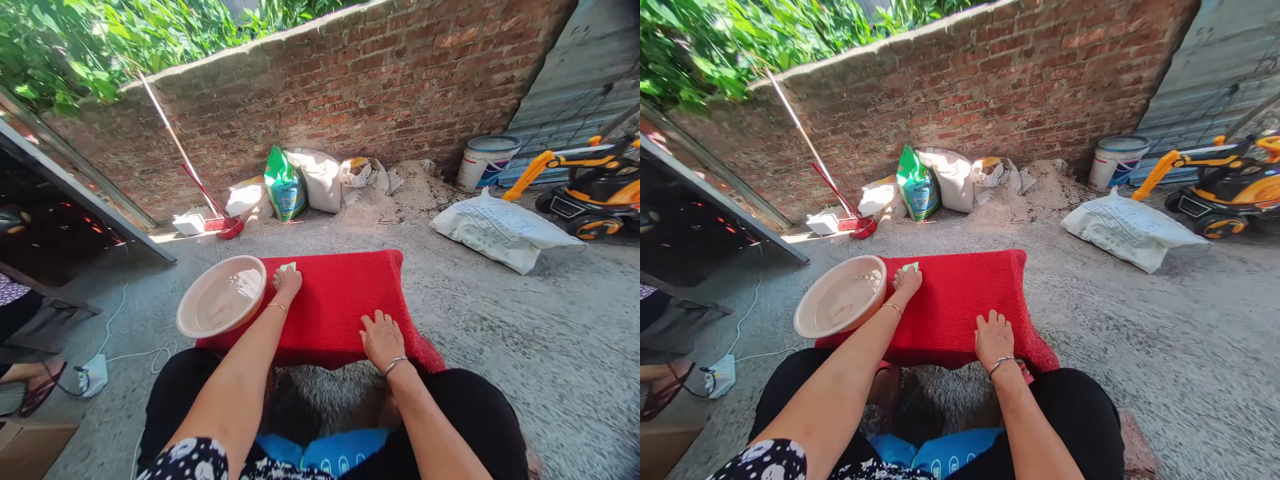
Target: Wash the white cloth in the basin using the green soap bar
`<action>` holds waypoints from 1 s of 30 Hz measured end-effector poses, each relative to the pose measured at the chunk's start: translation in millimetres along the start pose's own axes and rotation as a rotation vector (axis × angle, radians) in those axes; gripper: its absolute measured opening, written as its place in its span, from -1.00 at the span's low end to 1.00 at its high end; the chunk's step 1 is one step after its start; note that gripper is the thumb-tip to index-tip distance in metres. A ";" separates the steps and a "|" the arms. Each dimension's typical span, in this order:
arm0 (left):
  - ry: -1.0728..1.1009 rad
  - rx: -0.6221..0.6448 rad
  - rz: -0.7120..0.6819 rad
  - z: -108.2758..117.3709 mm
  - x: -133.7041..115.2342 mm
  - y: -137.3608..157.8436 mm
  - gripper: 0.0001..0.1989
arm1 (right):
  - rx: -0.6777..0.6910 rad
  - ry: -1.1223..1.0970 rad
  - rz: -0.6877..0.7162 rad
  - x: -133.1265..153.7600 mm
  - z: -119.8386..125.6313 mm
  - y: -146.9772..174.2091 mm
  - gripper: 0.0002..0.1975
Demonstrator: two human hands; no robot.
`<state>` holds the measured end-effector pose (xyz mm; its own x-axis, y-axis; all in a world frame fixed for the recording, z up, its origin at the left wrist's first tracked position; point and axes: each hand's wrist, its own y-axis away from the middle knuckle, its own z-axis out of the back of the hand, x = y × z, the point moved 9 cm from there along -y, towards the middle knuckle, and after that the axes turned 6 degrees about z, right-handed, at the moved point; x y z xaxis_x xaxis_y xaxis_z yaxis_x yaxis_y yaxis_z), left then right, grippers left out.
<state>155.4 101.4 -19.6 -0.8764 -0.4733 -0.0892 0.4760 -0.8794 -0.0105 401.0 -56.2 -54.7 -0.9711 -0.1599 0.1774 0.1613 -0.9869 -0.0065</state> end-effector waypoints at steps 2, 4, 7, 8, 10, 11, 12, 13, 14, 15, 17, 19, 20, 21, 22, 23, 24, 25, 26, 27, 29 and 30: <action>0.000 0.010 -0.031 -12.4 -22.5 12.3 -0.65 | 0.012 -0.001 0.005 -0.6 -1.1 -0.5 -0.74; 0.014 0.031 -0.116 -26.0 -51.8 30.6 -0.64 | 0.022 0.003 0.013 -0.6 -2.0 -0.9 -0.74; 0.061 0.079 -0.314 -39.0 -89.3 49.8 -0.62 | 0.032 0.019 0.028 0.4 -2.2 -0.2 -0.73; 0.080 0.083 -0.333 -38.6 -91.1 47.8 -0.61 | 0.038 0.022 0.032 0.8 -2.0 0.2 -0.73; 0.101 0.063 -0.252 -31.1 -74.0 28.1 -0.60 | 0.052 0.020 0.044 2.1 -1.6 1.1 -0.72; 0.098 0.046 -0.156 -25.6 -56.4 12.8 -0.60 | 0.061 0.016 0.048 2.7 -1.6 1.4 -0.71; 0.088 0.033 -0.075 -20.1 -38.8 -2.6 -0.60 | 0.070 0.011 0.051 3.1 -1.6 1.5 -0.71; 0.078 0.030 -0.018 -15.4 -23.5 -17.1 -0.60 | 0.077 0.007 0.052 3.5 -1.8 1.4 -0.71; 0.066 0.032 0.032 -11.9 -10.6 -29.9 -0.60 | 0.081 0.004 0.053 3.7 -2.0 1.3 -0.71; 0.056 0.036 0.065 -9.8 -2.2 -39.9 -0.60 | 0.083 0.002 0.053 3.8 -2.2 1.0 -0.72; 0.043 0.048 0.105 -10.6 -0.6 -49.5 -0.62 | 0.079 0.002 0.055 4.3 -2.5 0.5 -0.73; 0.043 0.056 0.090 -17.7 -21.5 -43.2 -0.62 | 0.069 0.007 0.056 4.5 -2.4 0.1 -0.74; 0.048 0.060 0.058 -22.9 -39.4 -34.5 -0.62 | 0.066 0.012 0.055 4.4 -2.4 0.0 -0.74; 0.055 0.066 0.011 -28.9 -60.6 -23.0 -0.62 | 0.066 0.017 0.052 4.2 -2.5 0.1 -0.74; 0.064 0.078 -0.051 -35.2 -83.7 -9.5 -0.62 | 0.067 0.024 0.050 4.0 -2.4 0.1 -0.74; 0.076 0.093 -0.131 -40.9 -107.5 5.2 -0.63 | 0.068 0.031 0.048 3.9 -2.2 0.2 -0.74; 0.090 0.116 -0.216 -46.0 -129.4 19.7 -0.63 | 0.071 0.038 0.046 3.9 -1.9 0.3 -0.75; 0.103 0.143 -0.294 -49.8 -146.8 32.7 -0.63 | 0.074 0.043 0.045 3.9 -1.5 0.5 -0.76; 0.116 0.168 -0.368 -51.6 -159.2 42.9 -0.62 | 0.077 0.047 0.044 4.1 -1.0 0.7 -0.77; 0.128 0.186 -0.421 -51.1 -165.0 48.9 -0.61 | 0.082 0.048 0.042 4.2 -0.6 0.9 -0.77; 0.139 0.181 -0.428 -43.3 -155.0 44.4 -0.60 | 0.090 0.043 0.042 4.9 0.2 1.5 -0.77; 0.135 0.159 -0.382 -36.9 -141.0 34.8 -0.59 | 0.092 0.037 0.045 5.4 0.5 1.7 -0.76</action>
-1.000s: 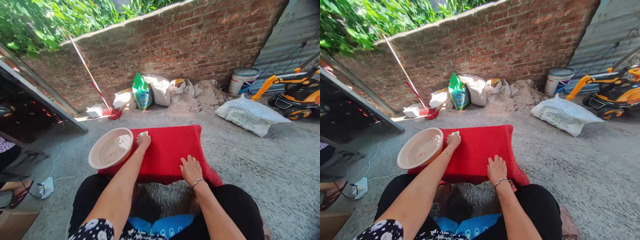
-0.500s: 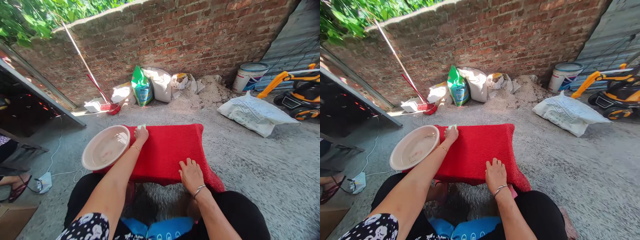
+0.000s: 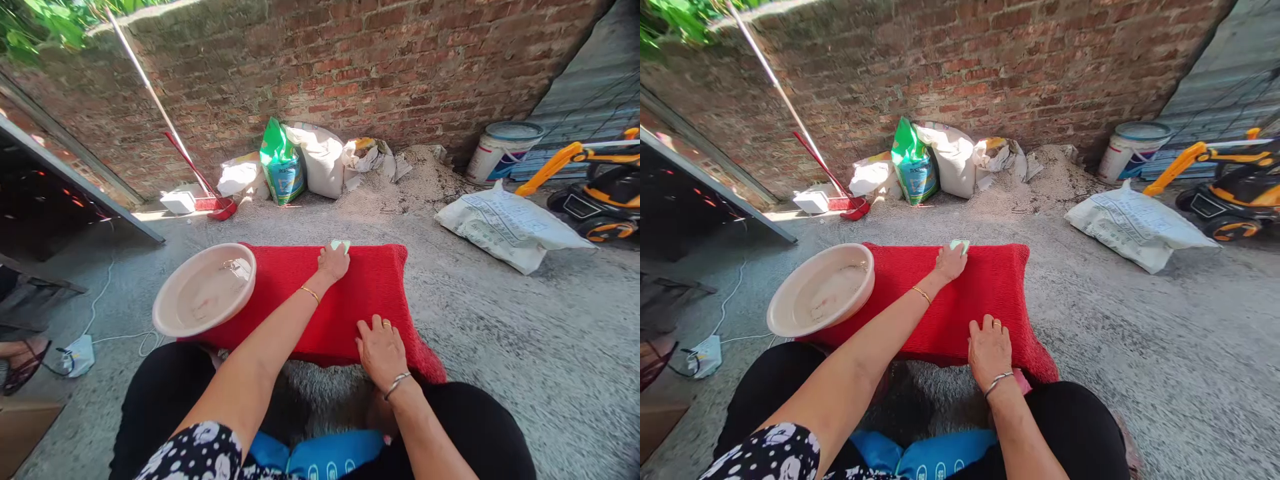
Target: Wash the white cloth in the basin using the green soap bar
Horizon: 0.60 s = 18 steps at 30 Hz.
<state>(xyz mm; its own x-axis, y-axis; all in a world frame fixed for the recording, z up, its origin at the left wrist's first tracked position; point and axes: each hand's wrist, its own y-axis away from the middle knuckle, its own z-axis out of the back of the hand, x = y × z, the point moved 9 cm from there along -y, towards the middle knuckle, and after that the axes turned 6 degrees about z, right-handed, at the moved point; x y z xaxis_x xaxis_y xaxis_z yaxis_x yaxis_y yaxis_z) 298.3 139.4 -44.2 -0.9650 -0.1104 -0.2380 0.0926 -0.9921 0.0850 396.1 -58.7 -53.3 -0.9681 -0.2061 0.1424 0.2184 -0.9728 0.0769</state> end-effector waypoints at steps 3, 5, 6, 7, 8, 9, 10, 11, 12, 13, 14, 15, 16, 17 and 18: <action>-0.043 -0.082 0.218 29.9 59.1 -11.2 -0.60 | 0.000 -0.018 0.009 1.1 0.6 0.4 -0.75; -0.060 -0.084 0.290 36.7 79.6 -16.6 -0.61 | -0.003 -0.026 0.012 1.3 0.5 0.6 -0.76; -0.064 -0.077 0.306 35.0 80.7 -17.4 -0.61 | -0.006 -0.029 0.014 1.2 0.4 0.7 -0.76; -0.065 -0.070 0.316 30.6 75.8 -16.6 -0.62 | -0.009 -0.030 0.015 1.2 0.3 0.7 -0.76; -0.064 -0.066 0.320 24.0 65.2 -13.9 -0.62 | -0.013 -0.029 0.016 1.1 0.3 0.7 -0.75; -0.063 -0.065 0.307 15.8 49.1 -9.8 -0.62 | -0.016 -0.028 0.016 0.9 0.3 0.6 -0.75; -0.062 -0.062 0.274 6.8 28.5 -4.7 -0.62 | -0.019 -0.025 0.015 0.7 0.4 0.5 -0.75; -0.060 -0.056 0.221 -2.4 5.1 1.0 -0.63 | -0.021 -0.022 0.014 0.5 0.4 0.3 -0.75; -0.062 -0.035 0.120 -11.9 -21.6 6.9 -0.62 | -0.022 -0.018 0.012 0.3 0.6 0.1 -0.76; -0.055 0.001 0.013 -20.7 -45.8 13.4 -0.62 | -0.023 -0.015 0.011 0.2 0.8 -0.2 -0.76; -0.050 0.035 -0.072 -26.8 -63.6 19.6 -0.61 | -0.024 -0.013 0.009 0.1 1.1 -0.4 -0.76; -0.046 0.058 -0.139 -29.3 -73.9 24.7 -0.59 | -0.024 -0.011 0.008 0.0 1.4 -0.5 -0.77; -0.044 0.064 -0.172 -27.7 -74.9 27.7 -0.59 | -0.024 -0.010 0.007 0.0 1.6 -0.6 -0.77; -0.047 0.051 -0.171 -22.1 -66.3 28.3 -0.58 | -0.026 -0.010 0.007 0.1 1.9 -0.5 -0.78; -0.056 0.022 -0.143 -13.3 -49.5 26.9 -0.58 | -0.028 -0.011 0.009 0.4 2.0 -0.4 -0.78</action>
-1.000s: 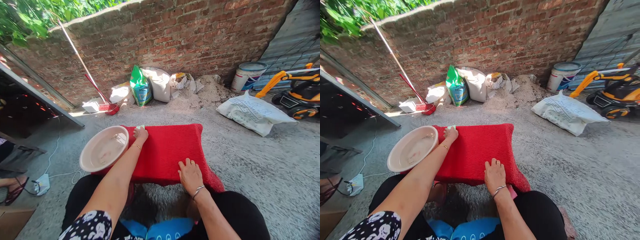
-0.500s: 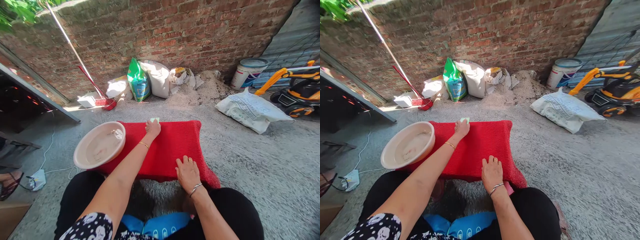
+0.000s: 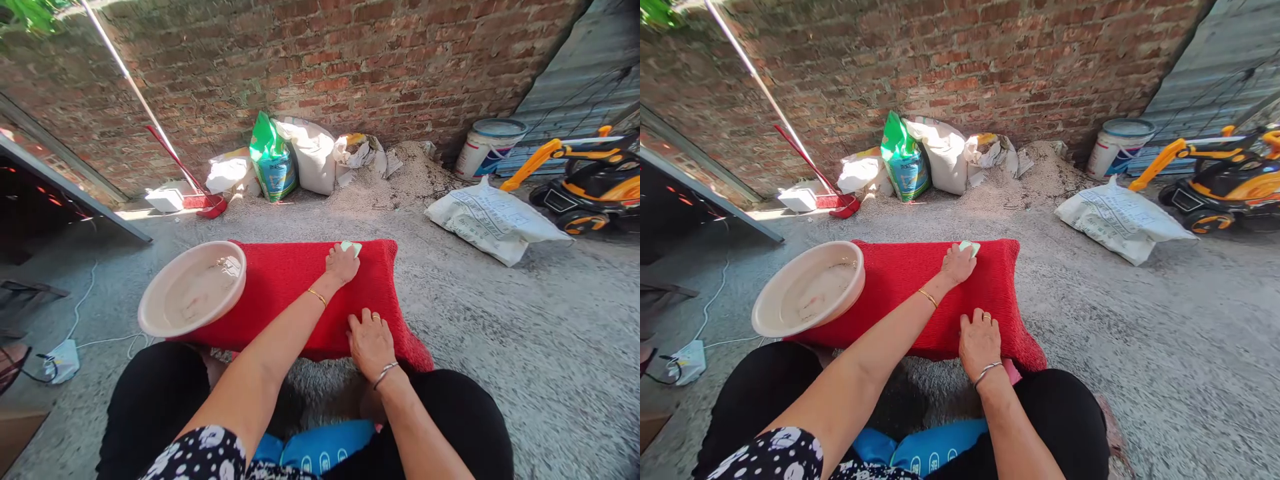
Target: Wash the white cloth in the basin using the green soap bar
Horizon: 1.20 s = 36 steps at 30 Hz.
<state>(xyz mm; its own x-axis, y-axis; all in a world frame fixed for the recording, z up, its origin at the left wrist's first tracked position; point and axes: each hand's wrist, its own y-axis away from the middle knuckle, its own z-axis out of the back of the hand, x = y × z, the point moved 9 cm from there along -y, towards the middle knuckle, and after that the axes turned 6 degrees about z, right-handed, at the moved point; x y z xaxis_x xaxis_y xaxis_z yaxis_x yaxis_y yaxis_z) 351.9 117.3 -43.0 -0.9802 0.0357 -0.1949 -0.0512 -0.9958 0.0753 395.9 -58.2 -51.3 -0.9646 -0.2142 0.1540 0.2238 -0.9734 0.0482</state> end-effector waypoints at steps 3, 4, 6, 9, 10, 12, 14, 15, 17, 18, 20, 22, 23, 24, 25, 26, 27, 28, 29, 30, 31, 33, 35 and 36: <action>-0.052 -0.098 0.210 27.8 84.5 4.2 -0.59 | 0.004 -0.012 0.011 0.7 -1.0 0.6 -0.77; -0.068 -0.123 0.294 35.5 114.6 6.8 -0.59 | 0.006 -0.016 0.014 0.8 -1.4 0.7 -0.76; -0.087 -0.140 0.432 43.4 161.2 12.8 -0.60 | 0.010 -0.020 0.017 0.6 -2.1 0.7 -0.75; -0.095 -0.137 0.494 37.7 173.6 19.6 -0.61 | 0.010 -0.015 0.014 -0.1 -1.9 0.1 -0.73; -0.091 -0.137 0.477 32.4 161.5 21.0 -0.61 | 0.010 -0.012 0.012 -0.2 -1.8 -0.2 -0.73; -0.073 -0.133 0.398 19.0 119.3 23.6 -0.62 | 0.010 -0.003 0.011 -0.2 -1.6 -0.6 -0.74; -0.044 -0.093 0.247 3.6 63.4 26.3 -0.61 | 0.005 0.013 0.007 -0.5 -1.2 -0.7 -0.75; -0.026 -0.062 0.161 -3.4 36.7 28.5 -0.60 | 0.004 0.022 0.003 -0.8 -1.1 -0.6 -0.76; 0.008 -0.009 0.037 -10.5 1.0 33.8 -0.59 | 0.005 0.038 -0.004 -1.3 -1.0 -0.3 -0.76; 0.016 0.001 0.010 -9.7 -4.5 36.0 -0.59 | 0.007 0.044 -0.007 -1.6 -1.1 -0.2 -0.76; 0.011 -0.018 0.033 0.6 12.0 37.8 -0.58 | 0.014 0.050 -0.008 -1.5 -1.5 0.0 -0.75; -0.023 -0.064 0.136 17.7 57.8 37.9 -0.59 | 0.022 0.048 -0.004 -1.1 -2.1 0.0 -0.74; -0.047 -0.092 0.205 27.1 86.6 38.3 -0.59 | 0.026 0.044 -0.001 -0.9 -2.5 0.0 -0.74; -0.071 -0.105 0.279 34.8 116.0 39.0 -0.60 | 0.030 0.040 0.003 -0.8 -3.0 0.1 -0.73; -0.090 -0.118 0.343 41.4 142.6 40.0 -0.60 | 0.033 0.034 0.007 -0.6 -3.4 0.1 -0.73; -0.103 -0.127 0.402 46.0 165.0 41.2 -0.60 | 0.034 0.029 0.010 -0.5 -3.6 0.2 -0.72; -0.108 -0.122 0.445 47.1 180.7 42.3 -0.60 | 0.034 0.024 0.014 -0.4 -3.7 0.3 -0.72; -0.108 -0.118 0.469 45.9 188.7 43.2 -0.60 | 0.033 0.021 0.014 -0.6 -3.6 0.4 -0.73; -0.104 -0.114 0.475 42.3 188.3 43.8 -0.59 | 0.031 0.020 0.013 -0.8 -3.4 0.5 -0.73; -0.098 -0.111 0.461 36.6 179.7 44.0 -0.59 | 0.030 0.020 0.009 -1.2 -3.2 0.6 -0.73; -0.093 -0.113 0.430 29.7 163.7 44.1 -0.59 | 0.031 0.022 0.004 -1.6 -3.0 0.6 -0.73; -0.086 -0.115 0.327 13.4 115.6 44.6 -0.58 | 0.037 0.028 -0.002 -1.8 -2.8 0.4 -0.74; -0.075 -0.096 0.176 -2.8 58.5 46.0 -0.55 | 0.040 0.040 -0.002 -1.5 -2.2 0.1 -0.75; -0.062 -0.074 0.105 -9.7 33.3 47.2 -0.54 | 0.037 0.046 -0.002 -1.3 -1.7 0.0 -0.76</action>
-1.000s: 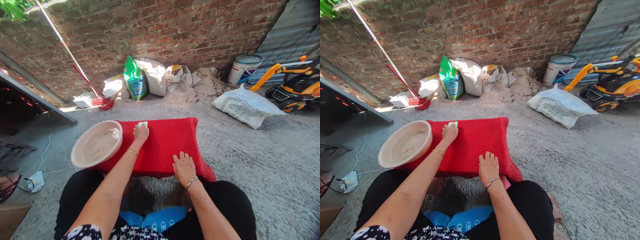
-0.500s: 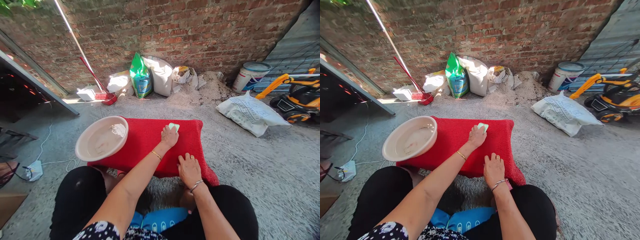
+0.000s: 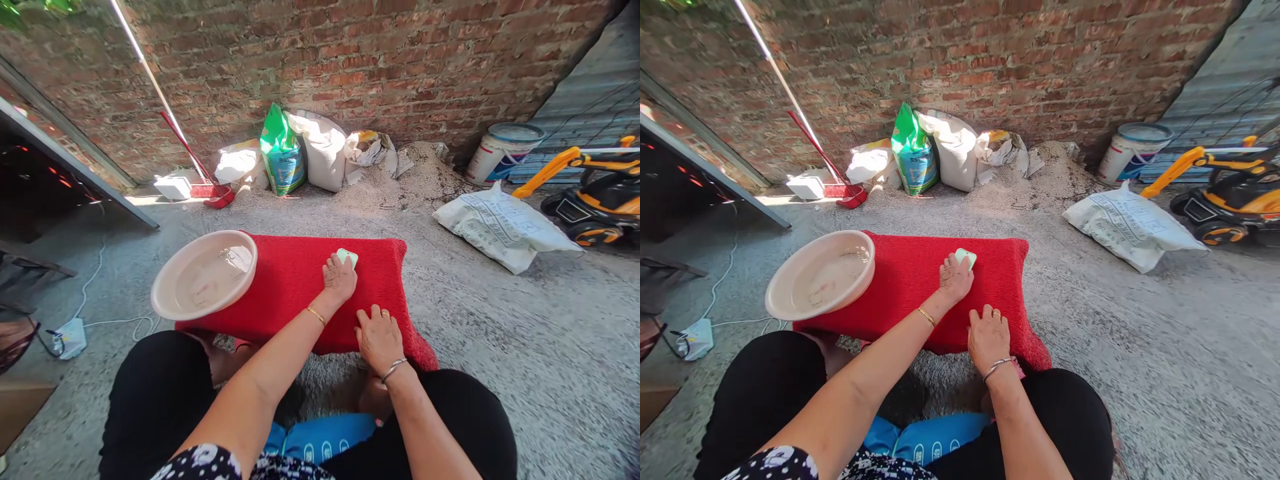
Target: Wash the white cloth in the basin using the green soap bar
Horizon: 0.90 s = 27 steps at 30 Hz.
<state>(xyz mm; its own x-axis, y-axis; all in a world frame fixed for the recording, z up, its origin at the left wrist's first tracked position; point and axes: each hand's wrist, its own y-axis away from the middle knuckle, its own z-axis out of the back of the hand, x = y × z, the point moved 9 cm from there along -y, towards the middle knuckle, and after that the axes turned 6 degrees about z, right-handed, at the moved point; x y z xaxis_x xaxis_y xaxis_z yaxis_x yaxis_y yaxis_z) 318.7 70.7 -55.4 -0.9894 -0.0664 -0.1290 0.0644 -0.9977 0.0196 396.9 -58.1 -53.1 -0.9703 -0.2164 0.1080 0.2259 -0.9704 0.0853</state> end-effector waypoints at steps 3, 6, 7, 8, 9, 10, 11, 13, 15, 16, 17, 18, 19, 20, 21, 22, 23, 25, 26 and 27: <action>0.044 0.047 -0.121 -3.6 -36.7 7.9 -0.53 | -0.010 0.015 -0.003 0.3 1.3 0.2 -0.76; 0.031 0.030 -0.062 9.2 -0.5 5.5 -0.55 | -0.013 0.016 0.002 1.0 1.3 0.9 -0.75; 0.014 0.017 -0.019 15.1 23.3 3.9 -0.56 | -0.011 0.012 0.006 1.5 1.2 1.2 -0.75; -0.007 0.003 0.042 21.0 50.8 2.5 -0.57 | -0.009 0.007 0.011 1.9 1.0 1.4 -0.74; -0.030 -0.007 0.102 26.3 78.1 1.6 -0.58 | -0.006 0.000 0.015 2.4 0.8 1.5 -0.73; -0.053 -0.006 0.162 29.7 103.3 1.3 -0.59 | 0.000 -0.009 0.019 2.8 0.5 1.4 -0.72; -0.073 -0.009 0.221 32.4 124.4 1.7 -0.60 | 0.006 -0.018 0.022 3.1 0.1 1.3 -0.71; -0.092 -0.014 0.285 32.8 143.8 3.8 -0.60 | 0.014 -0.033 0.024 3.1 -0.2 0.9 -0.71; -0.084 -0.016 0.273 26.3 130.1 6.8 -0.60 | 0.014 -0.037 0.022 2.6 -0.1 0.4 -0.71; -0.073 -0.015 0.239 21.2 112.4 8.3 -0.60 | 0.011 -0.035 0.020 2.2 0.1 0.3 -0.71; -0.060 -0.012 0.196 15.7 90.2 9.9 -0.60 | 0.006 -0.031 0.020 2.0 0.4 0.3 -0.72; -0.049 -0.014 0.141 10.9 65.2 11.5 -0.59 | 0.003 -0.025 0.019 1.8 0.4 0.4 -0.73; -0.039 -0.014 0.088 6.8 40.6 13.1 -0.59 | 0.000 -0.017 0.019 1.6 0.4 0.6 -0.74; -0.027 -0.011 0.046 3.8 19.1 14.5 -0.59 | -0.002 -0.010 0.020 1.5 0.2 0.8 -0.76; -0.011 0.005 0.004 1.4 1.5 15.6 -0.59 | -0.006 -0.002 0.020 1.5 0.2 1.1 -0.77; 0.006 0.024 -0.028 0.2 -10.6 16.2 -0.58 | -0.009 0.005 0.020 1.6 0.2 1.3 -0.77; 0.021 0.046 -0.051 0.4 -16.2 16.5 -0.58 | -0.012 0.011 0.020 1.6 0.2 1.4 -0.78; 0.037 0.073 -0.062 5.6 -7.3 15.8 -0.57 | -0.016 0.018 0.019 1.6 0.0 1.5 -0.77; 0.034 0.073 -0.046 10.3 6.5 15.0 -0.57 | -0.014 0.018 0.017 1.6 -0.3 1.4 -0.76; 0.024 0.066 -0.019 15.6 25.3 14.2 -0.57 | -0.010 0.016 0.014 1.4 -0.8 1.3 -0.75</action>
<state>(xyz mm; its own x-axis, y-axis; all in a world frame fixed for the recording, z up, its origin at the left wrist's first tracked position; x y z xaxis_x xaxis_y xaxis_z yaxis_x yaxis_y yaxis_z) 292.5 55.0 -42.8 -0.9869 -0.0483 -0.1539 0.0359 -0.9960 0.0822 395.7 -59.7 -53.7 -0.9683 -0.2319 0.0931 0.2390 -0.9682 0.0739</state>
